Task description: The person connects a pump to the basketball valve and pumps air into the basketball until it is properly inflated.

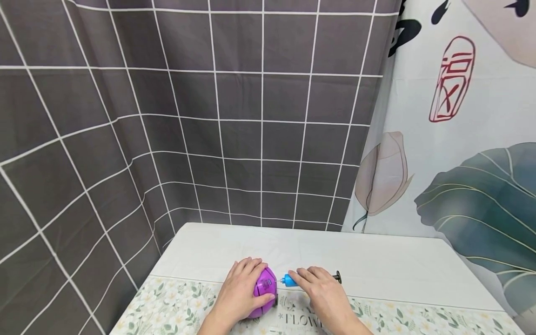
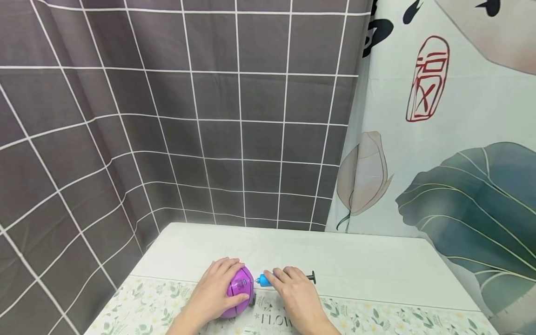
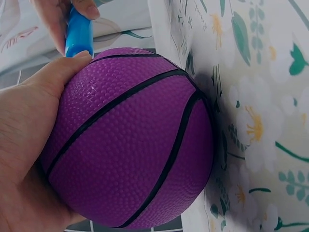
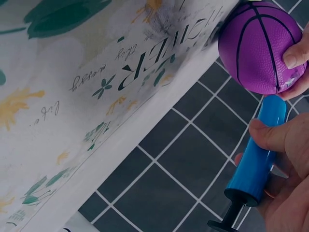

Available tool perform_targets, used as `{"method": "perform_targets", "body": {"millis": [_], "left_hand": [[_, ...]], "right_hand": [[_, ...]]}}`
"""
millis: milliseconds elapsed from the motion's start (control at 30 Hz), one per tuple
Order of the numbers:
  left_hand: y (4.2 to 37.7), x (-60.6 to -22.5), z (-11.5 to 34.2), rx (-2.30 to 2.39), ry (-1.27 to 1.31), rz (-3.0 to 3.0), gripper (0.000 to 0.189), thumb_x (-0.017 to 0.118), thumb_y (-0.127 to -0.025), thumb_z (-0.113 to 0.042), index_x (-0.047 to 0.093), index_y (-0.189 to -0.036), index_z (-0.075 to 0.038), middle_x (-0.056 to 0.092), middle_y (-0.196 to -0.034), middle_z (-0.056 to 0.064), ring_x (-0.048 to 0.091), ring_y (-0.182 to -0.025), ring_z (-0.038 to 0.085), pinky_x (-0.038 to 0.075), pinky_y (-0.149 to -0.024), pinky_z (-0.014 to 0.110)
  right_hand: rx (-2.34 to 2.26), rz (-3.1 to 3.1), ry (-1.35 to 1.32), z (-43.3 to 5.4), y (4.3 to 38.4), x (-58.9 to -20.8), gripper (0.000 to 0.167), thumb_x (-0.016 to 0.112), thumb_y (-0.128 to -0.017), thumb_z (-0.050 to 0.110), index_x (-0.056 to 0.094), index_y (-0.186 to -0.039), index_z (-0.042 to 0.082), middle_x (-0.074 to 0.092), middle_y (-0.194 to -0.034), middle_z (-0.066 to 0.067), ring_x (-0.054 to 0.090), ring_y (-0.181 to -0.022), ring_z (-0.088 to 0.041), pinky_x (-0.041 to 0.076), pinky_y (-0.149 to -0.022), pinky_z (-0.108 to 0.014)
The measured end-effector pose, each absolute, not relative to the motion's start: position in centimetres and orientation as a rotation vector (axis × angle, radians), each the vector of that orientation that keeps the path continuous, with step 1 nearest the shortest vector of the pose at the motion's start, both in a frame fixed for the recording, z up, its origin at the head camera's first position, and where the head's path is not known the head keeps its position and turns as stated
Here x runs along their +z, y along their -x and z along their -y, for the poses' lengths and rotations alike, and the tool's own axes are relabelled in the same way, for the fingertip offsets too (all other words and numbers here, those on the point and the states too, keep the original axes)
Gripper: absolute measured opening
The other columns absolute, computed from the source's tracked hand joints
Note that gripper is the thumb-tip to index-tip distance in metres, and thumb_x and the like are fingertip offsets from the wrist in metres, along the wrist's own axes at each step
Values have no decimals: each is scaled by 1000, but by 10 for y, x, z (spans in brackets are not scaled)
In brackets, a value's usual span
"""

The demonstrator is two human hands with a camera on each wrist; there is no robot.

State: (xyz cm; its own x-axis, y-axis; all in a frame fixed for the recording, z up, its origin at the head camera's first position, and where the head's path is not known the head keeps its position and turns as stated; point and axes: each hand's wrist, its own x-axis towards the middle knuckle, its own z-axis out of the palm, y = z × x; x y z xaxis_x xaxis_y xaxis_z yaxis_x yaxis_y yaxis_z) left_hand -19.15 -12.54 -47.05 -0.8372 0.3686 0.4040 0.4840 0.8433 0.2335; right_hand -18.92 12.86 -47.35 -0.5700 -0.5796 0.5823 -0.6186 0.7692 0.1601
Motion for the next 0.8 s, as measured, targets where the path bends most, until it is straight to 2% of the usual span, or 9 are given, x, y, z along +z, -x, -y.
{"method": "perform_targets", "body": {"millis": [233,467,533,700,800], "left_hand": [[193,-474,127,-479,635,2675,71,79,-79,-56,62,-135,-16,60,-138,4,49,-134,34,37,-112,61],[194,-475,138,-509,515,2646,73,77,-81,-58,61,-137,-14,60,-137,7,53,-128,32,48,-104,57],[193,-474,140,-521,515,2641,74,77,-81,-58,61,-137,-13,60,-137,7,53,-128,33,49,-102,57],[193,-470,137,-542,539,2658,77,74,-82,-60,59,-138,-10,58,-139,11,51,-129,36,46,-104,59],[193,-469,135,-545,525,2669,77,74,-82,-61,59,-138,-11,57,-140,10,51,-130,36,46,-105,59]], "right_hand": [[74,2333,-883,-131,189,-473,74,88,-62,-1,69,-130,21,73,-117,3,65,-101,-16,54,-95,-36],[124,2316,-693,-157,191,-472,73,89,-57,-9,72,-124,16,74,-114,-3,68,-98,-23,57,-90,-42],[141,2340,-649,-166,191,-473,70,88,-60,-10,73,-124,16,74,-114,-1,69,-97,-21,57,-89,-39],[145,2391,-612,-175,186,-474,60,90,-68,2,72,-125,15,75,-114,-3,72,-95,-21,59,-84,-40],[185,2423,-570,-180,184,-473,60,90,-68,3,72,-124,14,75,-113,-4,73,-95,-23,60,-82,-41]]}}
